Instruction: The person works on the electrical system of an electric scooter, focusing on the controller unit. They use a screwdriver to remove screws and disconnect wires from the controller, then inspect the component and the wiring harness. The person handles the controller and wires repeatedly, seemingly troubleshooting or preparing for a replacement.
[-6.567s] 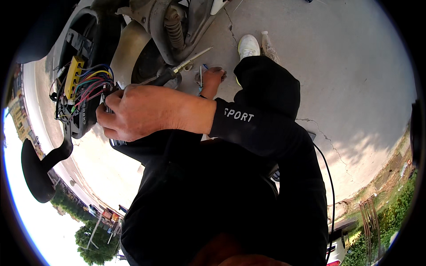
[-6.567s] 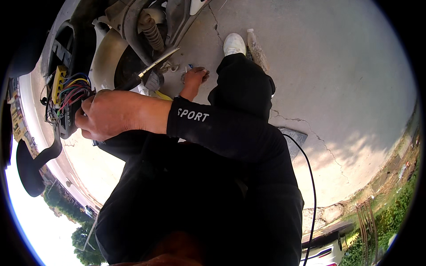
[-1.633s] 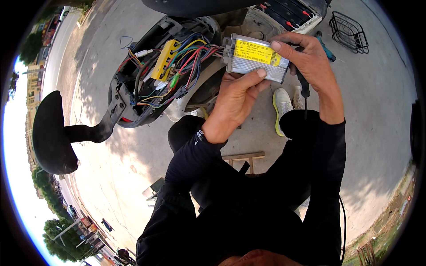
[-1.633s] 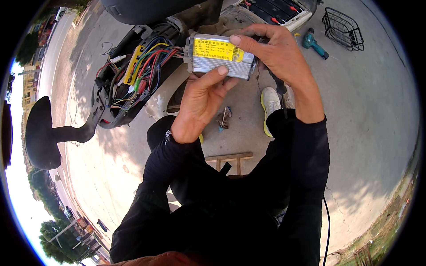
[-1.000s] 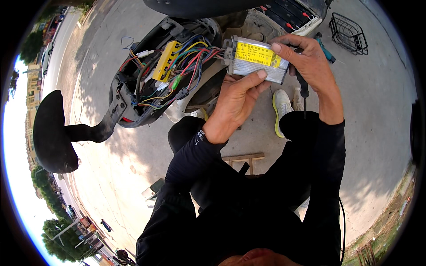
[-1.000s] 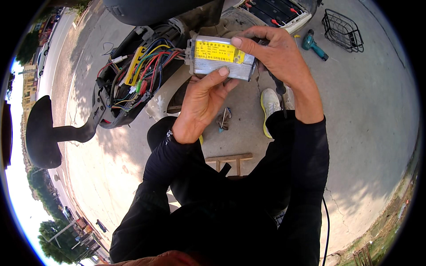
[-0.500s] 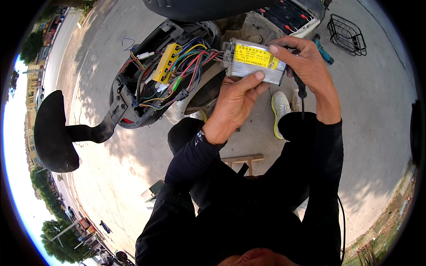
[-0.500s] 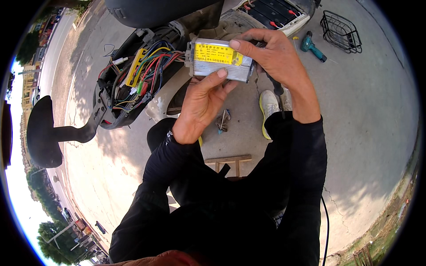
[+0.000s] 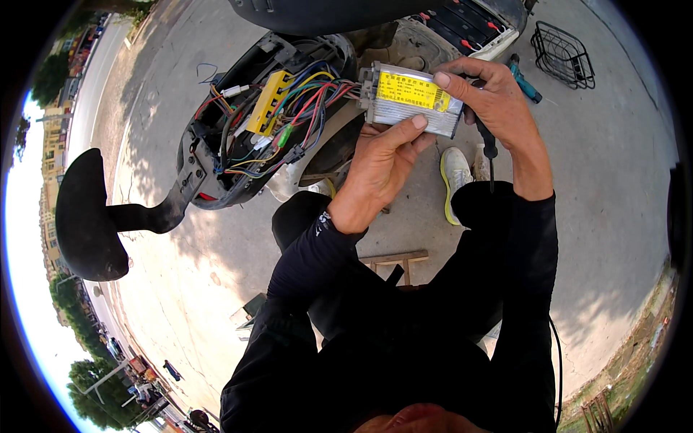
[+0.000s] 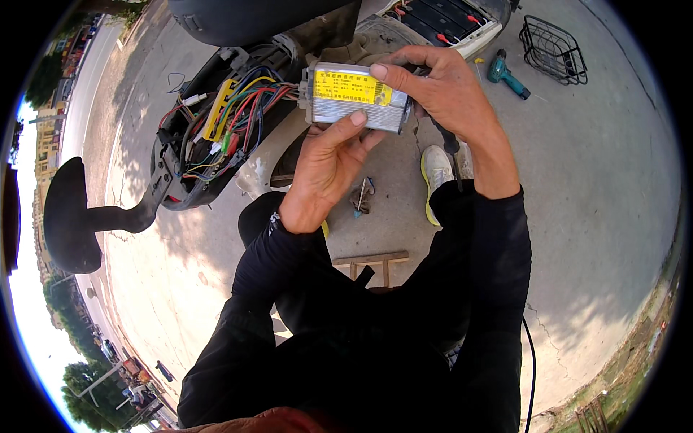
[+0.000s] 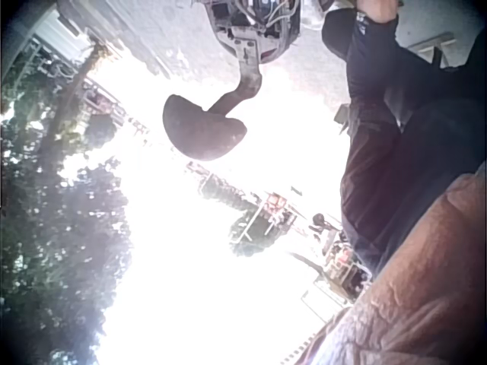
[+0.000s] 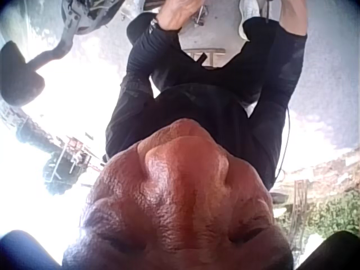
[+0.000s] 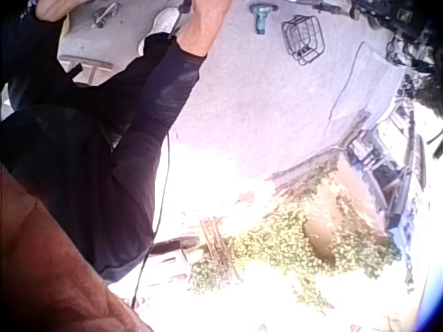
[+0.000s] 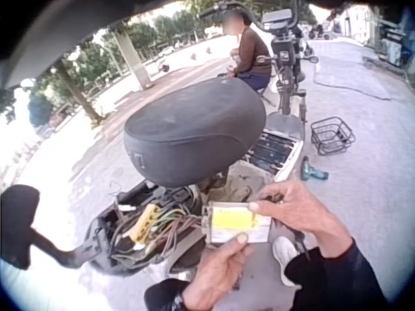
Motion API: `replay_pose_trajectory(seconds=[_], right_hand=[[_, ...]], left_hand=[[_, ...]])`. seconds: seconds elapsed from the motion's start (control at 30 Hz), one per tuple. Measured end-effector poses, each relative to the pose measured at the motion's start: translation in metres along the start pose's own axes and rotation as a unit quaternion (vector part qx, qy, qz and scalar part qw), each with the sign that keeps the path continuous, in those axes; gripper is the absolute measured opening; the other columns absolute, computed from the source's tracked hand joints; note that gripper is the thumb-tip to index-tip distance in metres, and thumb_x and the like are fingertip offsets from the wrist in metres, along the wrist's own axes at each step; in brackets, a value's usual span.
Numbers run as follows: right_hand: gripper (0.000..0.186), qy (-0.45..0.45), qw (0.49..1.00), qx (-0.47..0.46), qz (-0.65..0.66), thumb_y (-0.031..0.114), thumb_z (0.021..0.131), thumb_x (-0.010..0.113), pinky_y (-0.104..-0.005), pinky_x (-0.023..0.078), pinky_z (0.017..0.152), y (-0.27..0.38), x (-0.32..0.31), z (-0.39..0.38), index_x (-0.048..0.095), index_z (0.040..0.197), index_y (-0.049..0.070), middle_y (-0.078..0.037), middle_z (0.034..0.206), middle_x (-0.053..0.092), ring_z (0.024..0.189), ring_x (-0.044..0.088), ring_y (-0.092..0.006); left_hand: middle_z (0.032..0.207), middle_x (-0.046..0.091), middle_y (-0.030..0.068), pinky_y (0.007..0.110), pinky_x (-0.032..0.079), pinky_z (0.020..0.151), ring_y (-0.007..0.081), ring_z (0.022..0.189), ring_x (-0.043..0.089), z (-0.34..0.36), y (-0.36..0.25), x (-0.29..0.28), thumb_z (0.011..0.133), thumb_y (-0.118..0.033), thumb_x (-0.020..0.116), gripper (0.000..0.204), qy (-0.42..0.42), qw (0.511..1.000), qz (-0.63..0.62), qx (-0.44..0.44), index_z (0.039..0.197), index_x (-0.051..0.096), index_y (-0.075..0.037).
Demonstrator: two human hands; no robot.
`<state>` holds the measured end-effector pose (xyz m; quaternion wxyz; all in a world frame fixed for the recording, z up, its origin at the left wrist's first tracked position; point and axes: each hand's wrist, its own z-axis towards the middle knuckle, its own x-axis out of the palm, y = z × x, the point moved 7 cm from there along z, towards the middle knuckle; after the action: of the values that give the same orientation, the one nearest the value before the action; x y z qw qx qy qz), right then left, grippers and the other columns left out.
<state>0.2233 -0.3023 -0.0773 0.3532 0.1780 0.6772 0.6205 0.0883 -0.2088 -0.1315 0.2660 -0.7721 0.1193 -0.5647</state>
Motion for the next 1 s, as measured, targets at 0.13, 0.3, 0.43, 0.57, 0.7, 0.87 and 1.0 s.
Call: replay_pose_trajectory(seconds=[0.13,0.3,0.43,0.57,0.7,0.87,1.0], right_hand=[[0.048,-0.003,1.0,-0.007,0.001,0.048,0.085,0.077,-0.0196,0.04,0.043,0.0012,-0.0001,-0.0001,0.075,0.098,0.002,-0.003,0.07,0.065,0.051,0.053,-0.0051],[0.048,-0.004,1.0,-0.001,0.002,0.048,0.085,0.077,-0.0201,0.039,0.043,0.0006,0.0003,0.0002,0.075,0.097,0.002,-0.002,0.069,0.064,0.05,0.052,-0.0052],[0.049,-0.005,1.0,0.0,-0.004,0.05,0.084,0.077,-0.0204,0.04,0.043,0.0012,-0.0008,-0.0005,0.076,0.096,0.002,-0.003,0.07,0.064,0.05,0.052,-0.0059],[0.05,-0.01,1.0,-0.006,-0.012,0.051,0.084,0.077,-0.0207,0.041,0.043,0.0006,-0.0006,-0.0002,0.076,0.097,0.002,-0.004,0.07,0.065,0.05,0.053,-0.0067],[0.05,-0.007,1.0,-0.01,-0.011,0.051,0.084,0.077,-0.0206,0.041,0.042,-0.0006,-0.0005,0.0003,0.076,0.097,0.002,-0.004,0.07,0.065,0.049,0.054,-0.0069],[0.05,-0.008,1.0,-0.013,-0.011,0.051,0.085,0.076,-0.0204,0.041,0.042,-0.0005,-0.0003,0.0003,0.076,0.097,0.002,-0.004,0.07,0.065,0.049,0.054,-0.0069],[0.05,-0.005,1.0,-0.013,-0.008,0.051,0.085,0.076,-0.0205,0.041,0.042,-0.0006,0.0004,0.0005,0.076,0.096,0.002,-0.004,0.069,0.064,0.049,0.054,-0.0067]], left_hand=[[0.122,0.066,0.0107,0.042,0.053,0.099,0.0239,0.115,0.064,-0.0003,0.0006,-0.001,0.092,-0.001,0.066,0.036,-0.001,1.0,0.009,-0.008,0.127,0.058,-0.004],[0.118,0.068,0.0111,0.04,0.053,0.096,0.0225,0.111,0.066,-0.0007,-0.0003,0.0005,0.091,-0.002,0.068,0.033,-0.004,1.0,-0.002,0.0,0.123,0.061,-0.003],[0.117,0.069,0.0118,0.039,0.053,0.095,0.022,0.109,0.067,-0.0001,0.0006,-0.0007,0.09,-0.002,0.069,0.032,-0.011,1.0,-0.002,0.005,0.121,0.063,-0.002],[0.117,0.069,0.0121,0.039,0.053,0.094,0.0221,0.109,0.067,-0.0009,0.0001,-0.0001,0.09,-0.002,0.069,0.032,-0.014,1.0,-0.001,0.005,0.122,0.063,-0.003],[0.116,0.069,0.0123,0.039,0.053,0.094,0.0222,0.109,0.067,-0.0009,0.0,-0.0003,0.09,-0.002,0.069,0.032,-0.013,1.0,0.0,0.006,0.122,0.063,-0.003],[0.116,0.069,0.0127,0.04,0.053,0.095,0.0231,0.109,0.067,-0.0005,0.0,-0.0003,0.091,-0.002,0.069,0.032,-0.01,1.0,0.001,0.008,0.122,0.062,-0.002],[0.117,0.069,0.0127,0.041,0.052,0.097,0.0236,0.109,0.066,-0.0006,-0.0008,0.0003,0.091,-0.002,0.069,0.031,-0.006,1.0,-0.002,0.01,0.121,0.062,-0.002]])
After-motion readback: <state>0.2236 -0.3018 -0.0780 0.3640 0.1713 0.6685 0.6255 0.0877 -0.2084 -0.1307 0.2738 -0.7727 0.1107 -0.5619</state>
